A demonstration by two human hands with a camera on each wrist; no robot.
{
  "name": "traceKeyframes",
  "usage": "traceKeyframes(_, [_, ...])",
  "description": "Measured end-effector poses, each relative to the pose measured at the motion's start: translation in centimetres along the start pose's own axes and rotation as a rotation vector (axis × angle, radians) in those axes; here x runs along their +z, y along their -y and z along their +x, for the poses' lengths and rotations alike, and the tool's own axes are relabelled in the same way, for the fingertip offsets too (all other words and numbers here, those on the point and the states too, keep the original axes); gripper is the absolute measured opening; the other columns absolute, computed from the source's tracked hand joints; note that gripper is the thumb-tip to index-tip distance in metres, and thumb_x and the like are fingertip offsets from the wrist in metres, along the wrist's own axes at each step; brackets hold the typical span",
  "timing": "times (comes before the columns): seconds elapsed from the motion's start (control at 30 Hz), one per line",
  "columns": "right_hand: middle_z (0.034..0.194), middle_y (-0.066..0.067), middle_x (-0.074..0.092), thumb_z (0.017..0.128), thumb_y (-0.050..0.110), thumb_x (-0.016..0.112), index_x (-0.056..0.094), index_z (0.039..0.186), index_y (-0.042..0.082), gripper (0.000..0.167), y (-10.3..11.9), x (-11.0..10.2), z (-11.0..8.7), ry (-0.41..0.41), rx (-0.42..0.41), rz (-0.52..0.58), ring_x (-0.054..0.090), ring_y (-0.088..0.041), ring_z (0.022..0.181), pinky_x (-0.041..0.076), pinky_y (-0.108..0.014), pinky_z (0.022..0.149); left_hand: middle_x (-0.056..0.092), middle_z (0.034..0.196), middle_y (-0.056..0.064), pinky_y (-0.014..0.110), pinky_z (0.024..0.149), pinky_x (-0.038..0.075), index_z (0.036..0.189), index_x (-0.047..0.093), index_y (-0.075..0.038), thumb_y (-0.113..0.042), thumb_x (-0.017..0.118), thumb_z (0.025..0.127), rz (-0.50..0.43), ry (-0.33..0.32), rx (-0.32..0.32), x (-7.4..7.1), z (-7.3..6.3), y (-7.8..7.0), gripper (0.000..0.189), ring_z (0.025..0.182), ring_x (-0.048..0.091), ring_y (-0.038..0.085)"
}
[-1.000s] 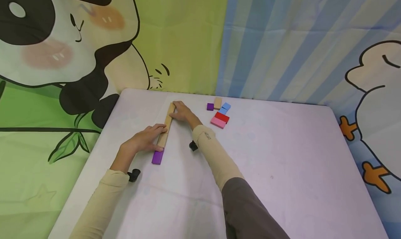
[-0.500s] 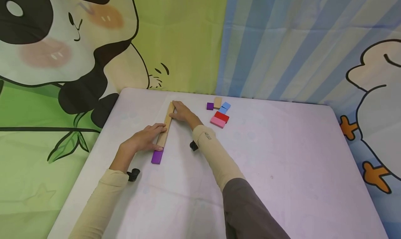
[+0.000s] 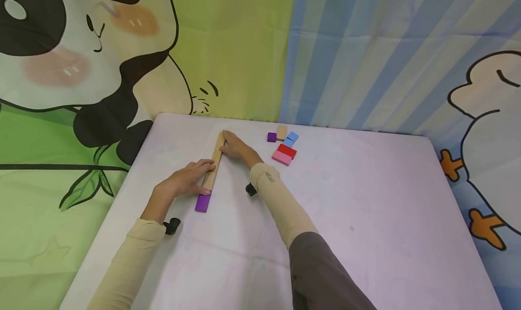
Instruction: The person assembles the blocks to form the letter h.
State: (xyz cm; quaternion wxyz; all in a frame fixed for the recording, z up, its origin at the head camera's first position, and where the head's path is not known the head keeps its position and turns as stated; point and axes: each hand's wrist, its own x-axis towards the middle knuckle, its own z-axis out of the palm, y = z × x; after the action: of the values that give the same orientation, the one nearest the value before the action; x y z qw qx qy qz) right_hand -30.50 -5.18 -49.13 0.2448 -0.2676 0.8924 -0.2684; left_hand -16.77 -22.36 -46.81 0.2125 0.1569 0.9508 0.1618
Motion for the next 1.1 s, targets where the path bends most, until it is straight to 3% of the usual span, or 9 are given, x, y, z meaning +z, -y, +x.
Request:
traceKeyframes(0.23, [0.164, -0.015, 0.004, 0.104, 0.025, 0.043, 0.005, 0.155, 0.003, 0.068, -0.3, 0.5, -0.5, -0.012, -0.009, -0.014, 0.003, -0.024, 0.153, 0.007, -0.033, 0.125, 0.026, 0.159, 0.007, 0.055, 0.106, 0.041, 0.147, 0.039, -0.011, -0.035, 0.077, 0.081, -0.006, 0.005, 0.008, 0.2, 0.0, -0.2, 0.080, 0.139, 0.034, 0.036])
traceKeyframes(0.37, [0.164, -0.016, 0.005, 0.104, 0.030, 0.042, 0.005, 0.157, 0.010, 0.068, -0.6, -0.1, -0.9, -0.113, -0.025, -0.009, 0.009, -0.028, 0.152, 0.014, -0.043, 0.124, 0.025, 0.160, 0.006, 0.055, 0.104, 0.042, 0.146, 0.039, -0.012, -0.035, 0.078, 0.080, -0.002, 0.012, -0.004, 0.3, -0.1, -0.3, 0.080, 0.139, 0.034, 0.036])
traceKeyframes(0.5, [0.164, -0.012, 0.009, 0.103, 0.037, 0.041, 0.006, 0.157, 0.017, 0.068, -1.4, -3.3, -1.8, -0.240, -0.012, -0.007, 0.019, -0.032, 0.150, 0.020, -0.050, 0.121, 0.025, 0.160, 0.005, 0.055, 0.105, 0.042, 0.147, 0.040, -0.012, -0.035, 0.078, 0.080, -0.002, 0.005, -0.013, 0.2, 0.0, -0.3, 0.080, 0.139, 0.034, 0.035])
traceKeyframes(0.63, [0.165, -0.006, 0.008, 0.104, 0.039, 0.041, 0.004, 0.158, 0.019, 0.068, -4.2, -7.7, -3.6, -0.274, 0.008, -0.002, 0.023, -0.030, 0.149, 0.018, -0.047, 0.122, 0.025, 0.160, 0.006, 0.053, 0.105, 0.042, 0.146, 0.040, -0.012, -0.035, 0.078, 0.080, 0.003, 0.000, -0.009, 0.3, 0.2, -0.2, 0.080, 0.139, 0.035, 0.035])
traceKeyframes(0.8, [0.165, -0.007, 0.006, 0.104, 0.037, 0.039, 0.001, 0.157, 0.018, 0.068, -8.4, -11.2, -7.5, -0.234, 0.058, 0.009, 0.017, -0.031, 0.151, 0.015, -0.049, 0.123, 0.025, 0.160, 0.007, 0.054, 0.104, 0.043, 0.147, 0.039, -0.011, -0.034, 0.078, 0.080, -0.009, -0.010, 0.012, 0.5, 0.3, 0.0, 0.080, 0.137, 0.036, 0.035])
traceKeyframes(1.0, [0.163, -0.014, 0.016, 0.104, 0.028, 0.043, 0.010, 0.157, 0.013, 0.064, -12.8, -11.5, -11.5, -0.236, 0.042, -0.031, 0.022, -0.035, 0.148, 0.028, -0.054, 0.117, 0.024, 0.160, 0.007, 0.055, 0.105, 0.041, 0.148, 0.037, -0.011, -0.033, 0.078, 0.081, -0.016, -0.001, 0.010, 0.4, 0.2, -0.1, 0.082, 0.139, 0.034, 0.035])
traceKeyframes(1.1, [0.161, -0.016, 0.021, 0.103, 0.029, 0.045, 0.015, 0.156, 0.010, 0.063, -14.4, -11.1, -12.5, -0.236, 0.086, -0.036, 0.026, -0.038, 0.146, 0.027, -0.054, 0.117, 0.025, 0.160, 0.008, 0.055, 0.104, 0.042, 0.148, 0.037, -0.010, -0.033, 0.078, 0.081, -0.013, -0.002, 0.013, 0.2, 0.1, -0.2, 0.082, 0.139, 0.034, 0.036])
